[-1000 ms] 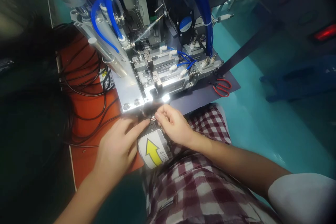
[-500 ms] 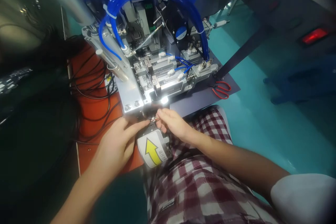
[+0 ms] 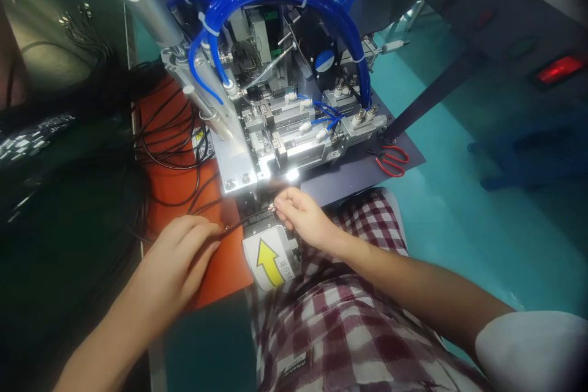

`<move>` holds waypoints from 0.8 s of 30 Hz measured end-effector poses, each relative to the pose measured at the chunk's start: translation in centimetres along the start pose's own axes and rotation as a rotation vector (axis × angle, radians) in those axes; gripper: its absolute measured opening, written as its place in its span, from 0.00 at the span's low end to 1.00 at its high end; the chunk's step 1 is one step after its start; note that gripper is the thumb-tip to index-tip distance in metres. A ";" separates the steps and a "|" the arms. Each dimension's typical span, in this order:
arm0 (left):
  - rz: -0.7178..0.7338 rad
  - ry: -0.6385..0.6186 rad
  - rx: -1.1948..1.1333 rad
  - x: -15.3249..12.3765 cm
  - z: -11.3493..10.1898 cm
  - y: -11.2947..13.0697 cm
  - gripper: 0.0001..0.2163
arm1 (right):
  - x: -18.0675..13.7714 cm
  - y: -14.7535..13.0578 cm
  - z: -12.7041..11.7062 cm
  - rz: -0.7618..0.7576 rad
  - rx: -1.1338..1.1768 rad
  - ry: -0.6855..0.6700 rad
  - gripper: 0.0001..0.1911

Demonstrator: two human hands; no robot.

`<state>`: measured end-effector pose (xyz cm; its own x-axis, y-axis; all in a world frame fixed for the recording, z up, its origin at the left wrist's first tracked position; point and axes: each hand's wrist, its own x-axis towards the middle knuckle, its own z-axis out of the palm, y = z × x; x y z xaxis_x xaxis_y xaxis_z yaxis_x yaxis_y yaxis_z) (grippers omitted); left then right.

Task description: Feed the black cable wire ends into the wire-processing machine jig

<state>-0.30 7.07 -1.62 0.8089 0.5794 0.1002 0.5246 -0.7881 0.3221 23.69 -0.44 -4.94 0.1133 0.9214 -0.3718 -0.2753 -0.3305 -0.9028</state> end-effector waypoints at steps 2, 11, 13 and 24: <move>0.003 0.011 -0.017 -0.2 0.1 -0.1 0.07 | 0.0 0.1 0.0 -0.014 -0.020 0.003 0.11; 0.102 0.124 0.146 -0.6 0.6 0.3 0.15 | -0.1 0.4 -0.1 -0.026 -0.057 0.010 0.11; 0.144 0.131 0.184 -0.6 0.6 0.3 0.17 | 0.0 0.5 0.0 -0.044 -0.074 0.008 0.11; 0.006 0.212 0.181 2.9 1.4 -2.2 0.13 | -3.6 3.7 -3.7 0.073 -0.324 0.227 0.25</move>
<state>1.24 10.21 -3.38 0.7486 0.5903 0.3021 0.5743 -0.8049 0.1494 25.78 -5.77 -7.77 0.3225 0.8367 -0.4426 0.0213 -0.4739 -0.8803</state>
